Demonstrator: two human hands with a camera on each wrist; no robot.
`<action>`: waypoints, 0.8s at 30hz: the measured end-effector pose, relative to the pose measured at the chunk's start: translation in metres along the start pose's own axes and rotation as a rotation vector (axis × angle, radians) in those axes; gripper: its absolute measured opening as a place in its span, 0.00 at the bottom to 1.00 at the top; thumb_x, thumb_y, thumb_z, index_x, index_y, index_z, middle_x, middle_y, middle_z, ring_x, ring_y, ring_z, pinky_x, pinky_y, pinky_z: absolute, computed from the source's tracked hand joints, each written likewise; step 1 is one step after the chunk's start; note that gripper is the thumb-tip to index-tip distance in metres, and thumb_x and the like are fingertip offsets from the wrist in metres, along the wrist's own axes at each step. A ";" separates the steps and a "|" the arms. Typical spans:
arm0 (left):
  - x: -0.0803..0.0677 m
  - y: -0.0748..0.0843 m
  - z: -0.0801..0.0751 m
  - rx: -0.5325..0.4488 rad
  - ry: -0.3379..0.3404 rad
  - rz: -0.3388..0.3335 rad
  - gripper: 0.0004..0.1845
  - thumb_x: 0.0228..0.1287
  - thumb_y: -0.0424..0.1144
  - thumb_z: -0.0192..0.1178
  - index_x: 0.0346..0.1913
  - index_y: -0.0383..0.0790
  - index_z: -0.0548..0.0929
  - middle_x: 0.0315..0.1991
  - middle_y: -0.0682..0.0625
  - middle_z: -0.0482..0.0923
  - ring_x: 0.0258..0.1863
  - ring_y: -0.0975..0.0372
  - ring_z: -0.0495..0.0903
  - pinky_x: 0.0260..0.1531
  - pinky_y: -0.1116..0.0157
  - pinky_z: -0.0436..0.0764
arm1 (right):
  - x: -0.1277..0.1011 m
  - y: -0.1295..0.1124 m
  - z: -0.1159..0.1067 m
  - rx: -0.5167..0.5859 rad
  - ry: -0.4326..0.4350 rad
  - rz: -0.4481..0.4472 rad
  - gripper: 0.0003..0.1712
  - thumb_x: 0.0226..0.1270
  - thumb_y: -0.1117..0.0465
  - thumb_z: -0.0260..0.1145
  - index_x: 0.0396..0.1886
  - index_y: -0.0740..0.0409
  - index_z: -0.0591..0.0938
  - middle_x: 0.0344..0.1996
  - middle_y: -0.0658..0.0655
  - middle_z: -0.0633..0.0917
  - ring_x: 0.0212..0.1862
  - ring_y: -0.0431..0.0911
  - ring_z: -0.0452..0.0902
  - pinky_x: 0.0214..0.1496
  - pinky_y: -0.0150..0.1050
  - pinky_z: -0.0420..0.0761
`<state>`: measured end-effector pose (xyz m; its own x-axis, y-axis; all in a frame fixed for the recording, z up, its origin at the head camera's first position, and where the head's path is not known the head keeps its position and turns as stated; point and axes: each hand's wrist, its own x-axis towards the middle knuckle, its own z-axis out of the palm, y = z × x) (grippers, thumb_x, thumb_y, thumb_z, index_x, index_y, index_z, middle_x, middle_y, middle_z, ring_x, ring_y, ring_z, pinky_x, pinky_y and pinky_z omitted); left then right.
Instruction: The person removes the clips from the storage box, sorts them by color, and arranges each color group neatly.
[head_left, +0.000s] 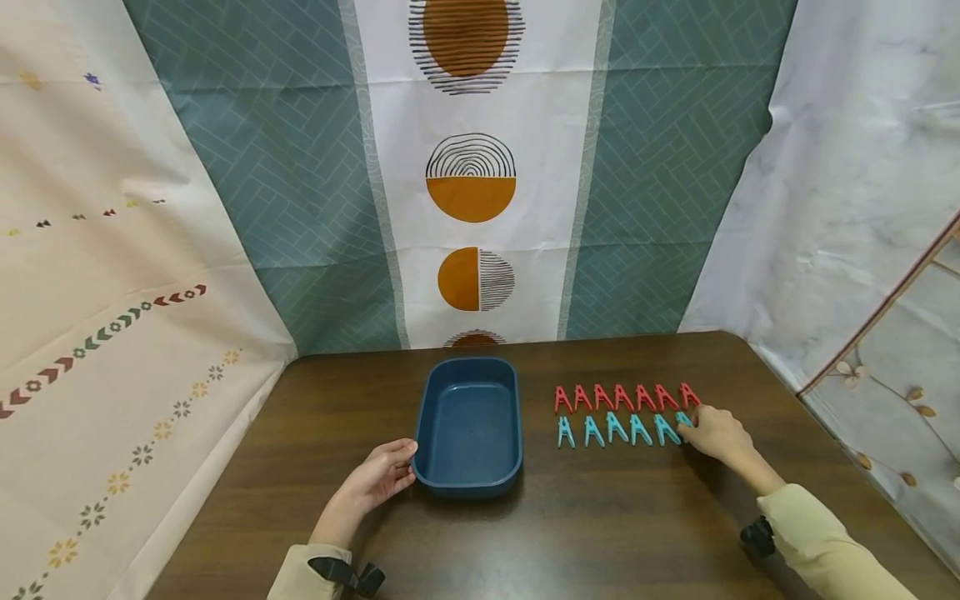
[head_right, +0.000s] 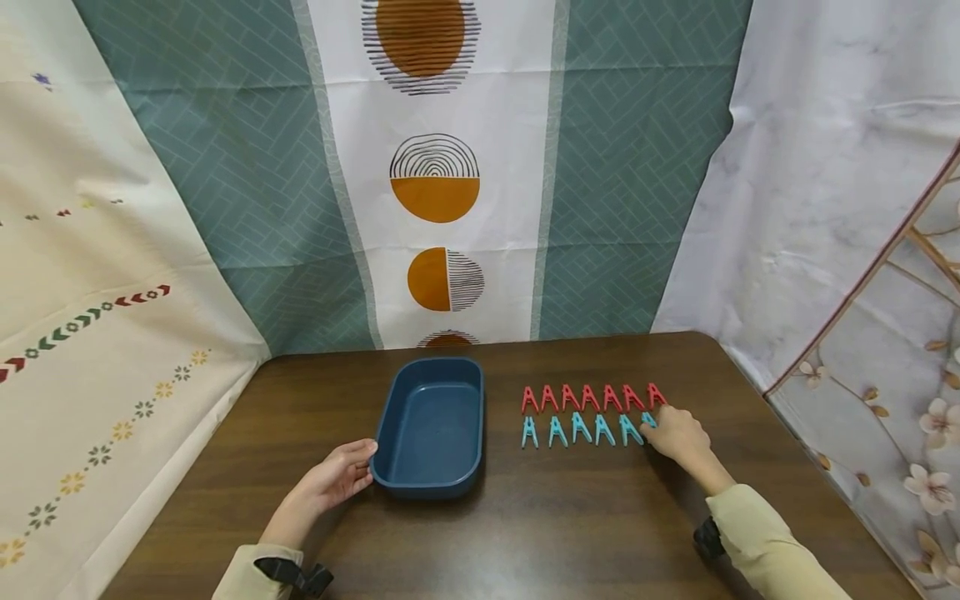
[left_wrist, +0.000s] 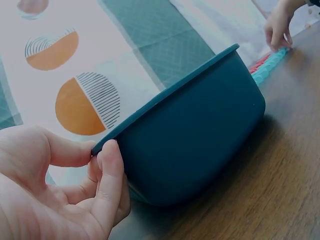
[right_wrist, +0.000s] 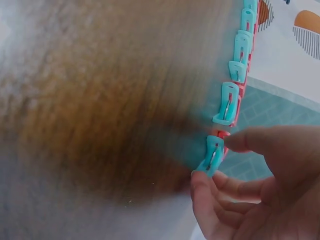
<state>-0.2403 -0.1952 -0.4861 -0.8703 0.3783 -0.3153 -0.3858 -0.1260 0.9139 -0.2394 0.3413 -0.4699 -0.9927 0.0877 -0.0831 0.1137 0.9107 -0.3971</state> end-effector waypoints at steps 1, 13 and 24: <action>0.000 0.000 0.000 0.004 0.003 -0.001 0.02 0.73 0.37 0.51 0.40 0.46 0.73 0.28 0.57 0.76 0.27 0.70 0.75 0.32 0.76 0.79 | -0.001 0.000 0.000 0.007 -0.001 -0.002 0.22 0.67 0.53 0.58 0.14 0.51 0.64 0.12 0.46 0.60 0.18 0.40 0.54 0.19 0.34 0.57; -0.002 0.001 -0.011 0.020 -0.037 -0.013 0.03 0.74 0.37 0.50 0.42 0.45 0.74 0.29 0.58 0.76 0.29 0.70 0.75 0.35 0.75 0.79 | -0.004 -0.004 -0.006 0.004 0.084 -0.043 0.11 0.64 0.58 0.53 0.24 0.56 0.72 0.18 0.52 0.70 0.21 0.45 0.64 0.20 0.38 0.62; -0.004 0.003 -0.026 0.046 -0.038 0.023 0.08 0.76 0.39 0.46 0.41 0.47 0.76 0.32 0.57 0.76 0.33 0.69 0.77 0.39 0.73 0.79 | -0.005 -0.001 -0.002 0.049 0.227 -0.136 0.10 0.66 0.63 0.52 0.35 0.64 0.79 0.18 0.54 0.74 0.20 0.45 0.65 0.19 0.39 0.62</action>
<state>-0.2464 -0.2209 -0.4886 -0.8664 0.4101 -0.2848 -0.3503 -0.0929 0.9320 -0.2344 0.3407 -0.4674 -0.9821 0.0595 0.1789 -0.0247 0.9001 -0.4349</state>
